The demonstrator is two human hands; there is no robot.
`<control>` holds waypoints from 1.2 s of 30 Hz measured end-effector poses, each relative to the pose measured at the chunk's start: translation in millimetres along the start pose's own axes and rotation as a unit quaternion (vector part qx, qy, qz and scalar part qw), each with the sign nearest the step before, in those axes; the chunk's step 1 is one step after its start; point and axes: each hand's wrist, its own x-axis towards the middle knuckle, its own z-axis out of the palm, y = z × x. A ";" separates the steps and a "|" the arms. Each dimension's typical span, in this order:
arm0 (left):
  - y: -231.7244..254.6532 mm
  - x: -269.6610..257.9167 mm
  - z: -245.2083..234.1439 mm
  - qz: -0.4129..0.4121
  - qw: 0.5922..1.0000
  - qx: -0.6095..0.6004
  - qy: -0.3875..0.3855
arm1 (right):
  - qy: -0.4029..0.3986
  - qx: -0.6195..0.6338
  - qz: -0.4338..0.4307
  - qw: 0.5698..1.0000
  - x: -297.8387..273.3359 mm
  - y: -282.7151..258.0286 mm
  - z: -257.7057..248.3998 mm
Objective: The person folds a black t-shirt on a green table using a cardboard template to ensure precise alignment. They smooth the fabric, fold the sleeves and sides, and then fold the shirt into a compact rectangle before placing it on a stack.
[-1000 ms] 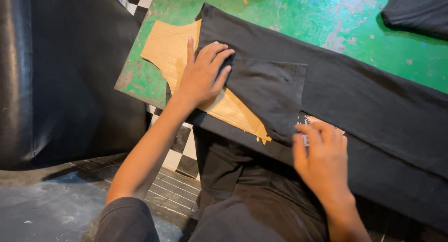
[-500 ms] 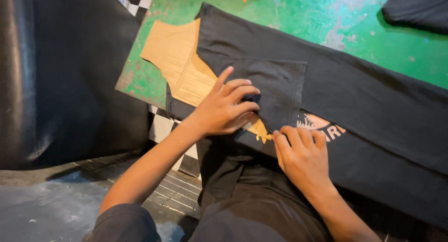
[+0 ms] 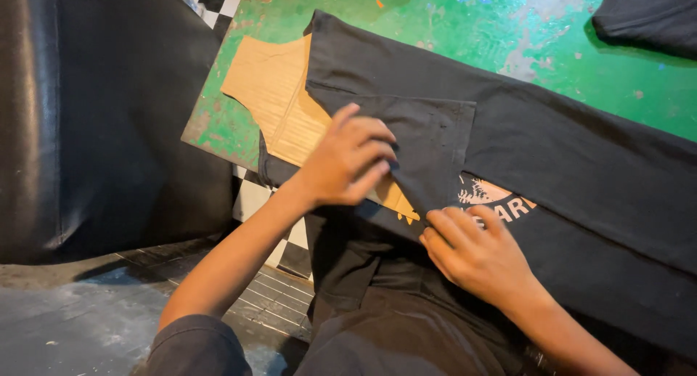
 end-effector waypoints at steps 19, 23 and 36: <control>-94.6 -24.3 -33.0 -0.227 0.968 0.103 0.000 | 0.041 0.432 0.531 0.728 31.0 122.9 73.7; -88.8 -13.8 -38.3 -0.225 0.972 0.065 0.000 | 0.034 0.337 0.509 0.791 21.5 124.5 77.4; -111.7 0.1 -22.0 -0.232 0.967 0.082 0.059 | 0.000 0.289 0.508 0.811 45.1 120.2 65.9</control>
